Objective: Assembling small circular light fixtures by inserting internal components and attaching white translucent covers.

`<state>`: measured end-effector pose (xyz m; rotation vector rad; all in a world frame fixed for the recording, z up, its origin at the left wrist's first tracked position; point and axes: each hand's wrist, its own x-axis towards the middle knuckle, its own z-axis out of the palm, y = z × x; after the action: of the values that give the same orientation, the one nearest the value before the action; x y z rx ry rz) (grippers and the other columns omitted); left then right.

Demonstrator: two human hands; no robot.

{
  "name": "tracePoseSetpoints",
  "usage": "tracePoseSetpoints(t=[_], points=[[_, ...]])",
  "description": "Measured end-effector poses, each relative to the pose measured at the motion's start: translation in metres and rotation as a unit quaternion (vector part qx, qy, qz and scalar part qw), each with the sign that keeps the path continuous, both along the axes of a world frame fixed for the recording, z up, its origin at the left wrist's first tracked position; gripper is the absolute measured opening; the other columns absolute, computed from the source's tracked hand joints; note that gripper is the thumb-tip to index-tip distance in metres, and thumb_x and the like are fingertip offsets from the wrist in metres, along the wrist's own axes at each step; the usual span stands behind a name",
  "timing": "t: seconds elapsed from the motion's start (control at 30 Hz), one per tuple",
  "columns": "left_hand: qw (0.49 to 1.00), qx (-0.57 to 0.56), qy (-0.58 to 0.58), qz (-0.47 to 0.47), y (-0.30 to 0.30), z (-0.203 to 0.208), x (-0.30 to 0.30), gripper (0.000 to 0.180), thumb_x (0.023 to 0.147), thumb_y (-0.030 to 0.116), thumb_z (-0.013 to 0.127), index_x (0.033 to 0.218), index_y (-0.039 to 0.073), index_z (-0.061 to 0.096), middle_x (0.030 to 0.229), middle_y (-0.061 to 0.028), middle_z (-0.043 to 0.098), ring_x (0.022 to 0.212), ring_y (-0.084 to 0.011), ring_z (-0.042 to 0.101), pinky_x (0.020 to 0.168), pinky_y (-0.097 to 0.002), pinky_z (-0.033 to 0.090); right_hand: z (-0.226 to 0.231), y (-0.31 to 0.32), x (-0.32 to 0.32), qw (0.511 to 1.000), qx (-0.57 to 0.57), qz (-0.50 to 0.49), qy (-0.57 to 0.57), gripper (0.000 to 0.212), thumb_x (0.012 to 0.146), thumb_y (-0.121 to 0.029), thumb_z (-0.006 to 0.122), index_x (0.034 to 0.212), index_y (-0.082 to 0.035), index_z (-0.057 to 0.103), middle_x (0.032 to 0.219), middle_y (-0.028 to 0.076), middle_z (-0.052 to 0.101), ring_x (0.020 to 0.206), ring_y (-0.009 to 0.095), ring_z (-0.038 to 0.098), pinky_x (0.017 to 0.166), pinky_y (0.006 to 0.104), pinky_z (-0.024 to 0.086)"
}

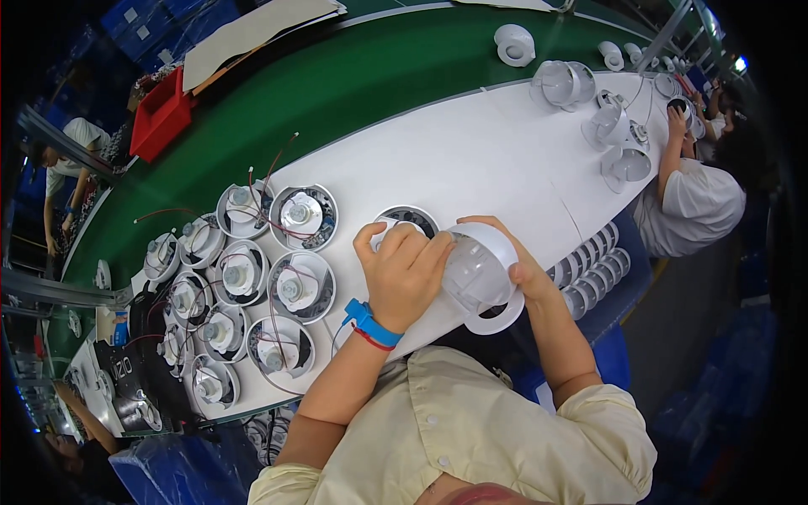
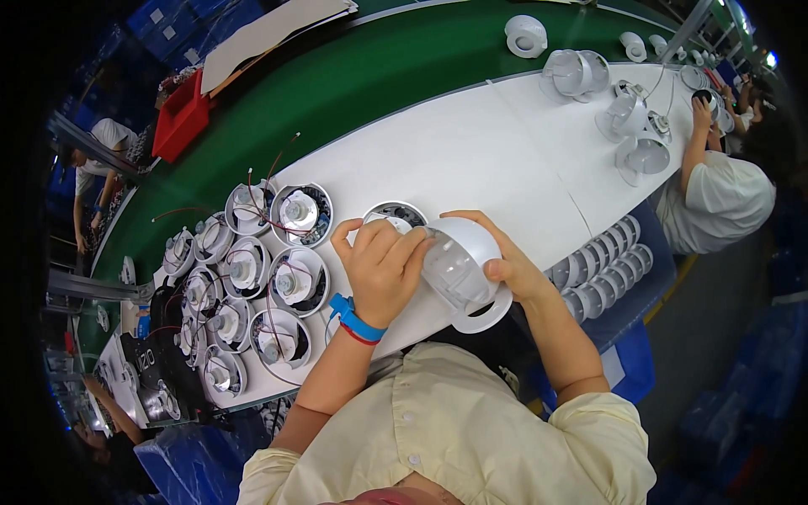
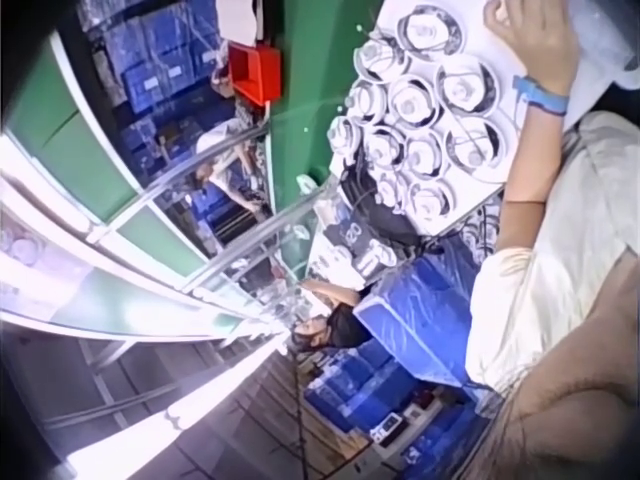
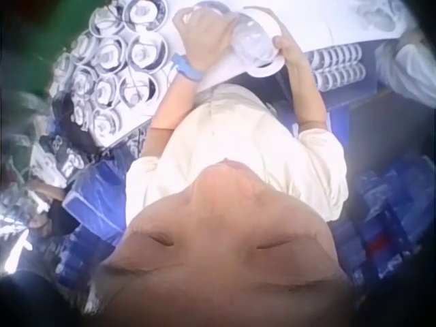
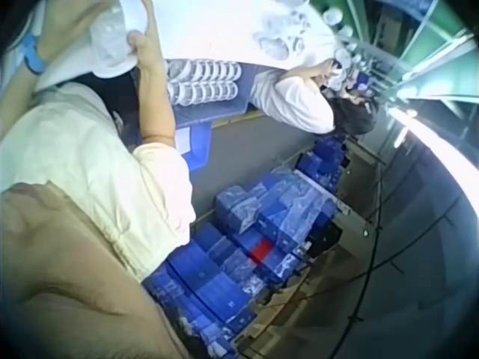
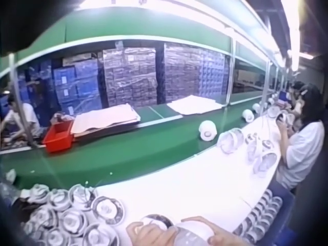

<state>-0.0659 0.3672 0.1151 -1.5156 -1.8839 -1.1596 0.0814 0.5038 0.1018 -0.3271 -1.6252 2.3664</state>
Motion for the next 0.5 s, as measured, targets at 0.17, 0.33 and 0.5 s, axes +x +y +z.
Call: tracePoseSetpoints(t=[0.17, 0.33, 0.5], points=[[1.000, 0.008, -0.019, 0.004, 0.001, 0.000, 0.004, 0.015, 0.074, 0.013, 0.076, 0.087, 0.014, 0.067, 0.072, 0.0019, 0.050, 0.080, -0.0158, 0.056, 0.091, -0.0427, 0.032, 0.004, -0.005, -0.001, 1.000, -0.006, -0.011, 0.004, 0.103, 0.062, -0.060, 0.077, 0.138, -0.002, 0.039, 0.125, 0.014, 0.052, 0.117, 0.022, 0.053, 0.097, 0.0341, 0.045], [0.998, 0.029, -0.041, -0.023, 0.001, -0.006, 0.006, 0.015, 0.073, 0.009, 0.074, 0.086, 0.013, 0.067, 0.076, 0.0012, 0.056, 0.085, -0.0149, 0.060, 0.091, -0.0419, 0.033, 0.008, -0.010, -0.003, 1.000, -0.005, -0.006, -0.002, 0.099, 0.062, -0.057, 0.077, 0.136, -0.003, 0.040, 0.123, 0.012, 0.052, 0.116, 0.022, 0.053, 0.096, 0.0335, 0.044], [0.999, 0.023, -0.028, 0.009, -0.012, -0.006, 0.005, 0.020, 0.071, 0.009, 0.078, 0.088, 0.011, 0.067, 0.087, -0.0020, 0.061, 0.098, -0.0227, 0.060, 0.095, -0.0421, 0.032, 0.011, -0.021, -0.002, 1.000, -0.020, -0.011, 0.000, 0.096, 0.065, -0.054, 0.076, 0.137, -0.004, 0.040, 0.123, 0.012, 0.052, 0.116, 0.021, 0.052, 0.096, 0.0334, 0.043]])
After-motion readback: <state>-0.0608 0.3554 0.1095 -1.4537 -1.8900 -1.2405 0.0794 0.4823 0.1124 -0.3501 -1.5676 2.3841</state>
